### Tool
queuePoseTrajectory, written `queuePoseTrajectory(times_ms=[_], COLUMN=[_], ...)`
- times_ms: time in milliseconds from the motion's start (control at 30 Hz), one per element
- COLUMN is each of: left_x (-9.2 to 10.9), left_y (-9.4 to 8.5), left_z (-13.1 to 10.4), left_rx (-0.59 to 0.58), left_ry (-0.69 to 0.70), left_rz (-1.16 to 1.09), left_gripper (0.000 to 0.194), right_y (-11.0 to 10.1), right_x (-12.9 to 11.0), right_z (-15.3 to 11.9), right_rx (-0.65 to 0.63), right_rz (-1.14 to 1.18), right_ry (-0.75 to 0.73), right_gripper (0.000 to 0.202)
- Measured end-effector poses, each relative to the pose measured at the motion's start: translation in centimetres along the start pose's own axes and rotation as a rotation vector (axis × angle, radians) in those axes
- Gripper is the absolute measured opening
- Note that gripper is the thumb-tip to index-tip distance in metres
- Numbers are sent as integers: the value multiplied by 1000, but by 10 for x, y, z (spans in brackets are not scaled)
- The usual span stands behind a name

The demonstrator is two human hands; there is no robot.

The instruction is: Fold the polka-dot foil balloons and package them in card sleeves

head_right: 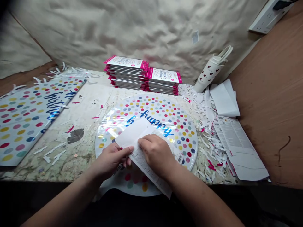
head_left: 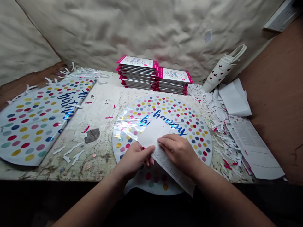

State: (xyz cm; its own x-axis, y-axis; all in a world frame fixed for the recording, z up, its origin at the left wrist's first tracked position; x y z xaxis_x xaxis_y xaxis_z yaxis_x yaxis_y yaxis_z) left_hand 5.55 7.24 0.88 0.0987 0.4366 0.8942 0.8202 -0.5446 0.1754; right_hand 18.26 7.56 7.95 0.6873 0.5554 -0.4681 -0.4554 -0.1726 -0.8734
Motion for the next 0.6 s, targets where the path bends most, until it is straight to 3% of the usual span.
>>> queuePoseTrajectory(times_ms=[100, 267, 467, 600], left_x=[8, 13, 4, 10], left_y=[8, 12, 14, 19], left_z=[-5, -9, -9, -9], left_rx=[13, 36, -7, -23], left_ry=[8, 11, -44, -26], left_rz=[93, 173, 139, 153], left_gripper=[39, 39, 39, 36], right_y=[5, 6, -3, 0], right_x=[-12, -13, 1, -12], right_z=[-1, 1, -7, -10], right_rx=[-20, -27, 14, -35], right_rz=[-65, -176, 98, -77], right_ry=[21, 20, 44, -18], right_gripper=[18, 21, 17, 19])
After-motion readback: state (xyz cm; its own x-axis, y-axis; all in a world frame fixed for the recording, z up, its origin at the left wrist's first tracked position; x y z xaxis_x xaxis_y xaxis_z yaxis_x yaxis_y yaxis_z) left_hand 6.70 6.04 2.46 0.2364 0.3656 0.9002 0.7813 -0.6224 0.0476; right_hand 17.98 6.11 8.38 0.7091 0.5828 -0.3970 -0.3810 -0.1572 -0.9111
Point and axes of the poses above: each hand's wrist, its own z-axis towards the middle knuckle, its own y-axis out of the palm, x = y × z, the point moved 7 cm from there along z, towards the middle knuckle, and after that the axes turned 15 degrees about -x, right-handed, at the moved point
